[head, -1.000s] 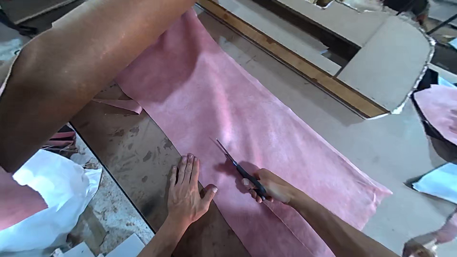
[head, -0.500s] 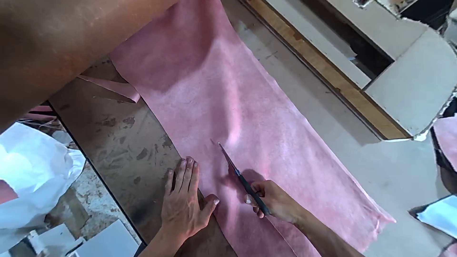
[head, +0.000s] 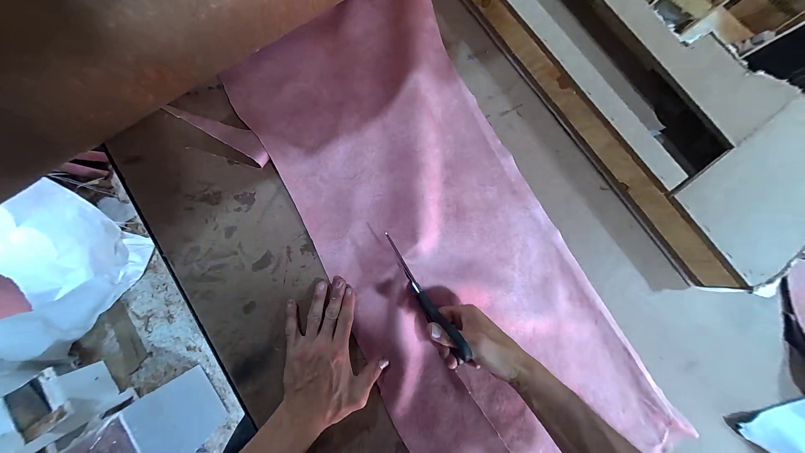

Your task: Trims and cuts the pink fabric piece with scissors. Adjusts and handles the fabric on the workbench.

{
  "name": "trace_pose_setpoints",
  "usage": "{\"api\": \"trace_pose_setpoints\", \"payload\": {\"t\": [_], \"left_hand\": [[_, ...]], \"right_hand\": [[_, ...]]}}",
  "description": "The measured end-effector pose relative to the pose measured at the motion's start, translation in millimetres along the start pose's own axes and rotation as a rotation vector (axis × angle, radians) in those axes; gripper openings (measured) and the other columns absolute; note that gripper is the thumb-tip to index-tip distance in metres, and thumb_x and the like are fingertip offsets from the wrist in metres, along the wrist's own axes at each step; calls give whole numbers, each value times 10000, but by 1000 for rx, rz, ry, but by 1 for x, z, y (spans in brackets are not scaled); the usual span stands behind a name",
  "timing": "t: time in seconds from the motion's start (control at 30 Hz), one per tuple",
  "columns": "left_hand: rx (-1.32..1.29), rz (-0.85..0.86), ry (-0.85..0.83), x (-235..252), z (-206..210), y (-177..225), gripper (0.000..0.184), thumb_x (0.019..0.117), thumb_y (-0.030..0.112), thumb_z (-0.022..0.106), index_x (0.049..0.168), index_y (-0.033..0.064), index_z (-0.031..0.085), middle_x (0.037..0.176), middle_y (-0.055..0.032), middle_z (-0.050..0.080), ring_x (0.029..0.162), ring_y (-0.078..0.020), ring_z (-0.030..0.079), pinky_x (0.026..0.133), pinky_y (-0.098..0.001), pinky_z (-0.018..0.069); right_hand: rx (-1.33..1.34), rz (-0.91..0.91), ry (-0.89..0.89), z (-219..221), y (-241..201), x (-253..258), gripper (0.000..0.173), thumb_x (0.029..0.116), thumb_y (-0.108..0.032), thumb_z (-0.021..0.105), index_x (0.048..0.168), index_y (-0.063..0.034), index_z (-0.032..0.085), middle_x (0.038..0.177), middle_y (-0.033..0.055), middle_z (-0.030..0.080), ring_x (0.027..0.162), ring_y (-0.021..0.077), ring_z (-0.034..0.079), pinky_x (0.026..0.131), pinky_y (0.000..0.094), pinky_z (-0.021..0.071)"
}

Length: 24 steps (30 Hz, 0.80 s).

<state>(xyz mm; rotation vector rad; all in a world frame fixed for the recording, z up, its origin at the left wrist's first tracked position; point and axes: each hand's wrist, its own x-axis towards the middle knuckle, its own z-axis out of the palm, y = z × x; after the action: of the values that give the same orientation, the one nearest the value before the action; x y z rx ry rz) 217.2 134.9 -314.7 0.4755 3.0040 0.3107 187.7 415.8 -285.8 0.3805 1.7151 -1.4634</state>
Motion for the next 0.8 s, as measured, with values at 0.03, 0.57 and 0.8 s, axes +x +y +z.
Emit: {"api": "trace_pose_setpoints", "payload": {"t": [0.03,0.57,0.8], "left_hand": [[-1,2,0,-1,-1,0,1119,740,937,432,1506,127,528,1523,-82,546,1436,-371,464,1114,-763,253],[-81,-23,-67,6,7,-10,1274,649,992,438,1584,127,402,1598,-105,448,1476,-382,399,1145,-747,215],[-106,-26,-55,7,9,-11,1281,640,989,446,1597,141,378,1624,-96,409,1497,-379,363,1161,-743,186]], "right_hand": [[-12,11,-5,0,-4,3,347,953,-460,677,942,-114,653,681,-87,625,568,6,588,498,166,466],[-12,-29,-27,-3,-25,29,423,907,-523,721,929,-106,654,667,-64,616,547,41,584,492,198,485],[2,-5,6,1,-36,35,383,941,-497,682,962,-115,653,670,-60,637,534,42,593,442,190,449]]}}
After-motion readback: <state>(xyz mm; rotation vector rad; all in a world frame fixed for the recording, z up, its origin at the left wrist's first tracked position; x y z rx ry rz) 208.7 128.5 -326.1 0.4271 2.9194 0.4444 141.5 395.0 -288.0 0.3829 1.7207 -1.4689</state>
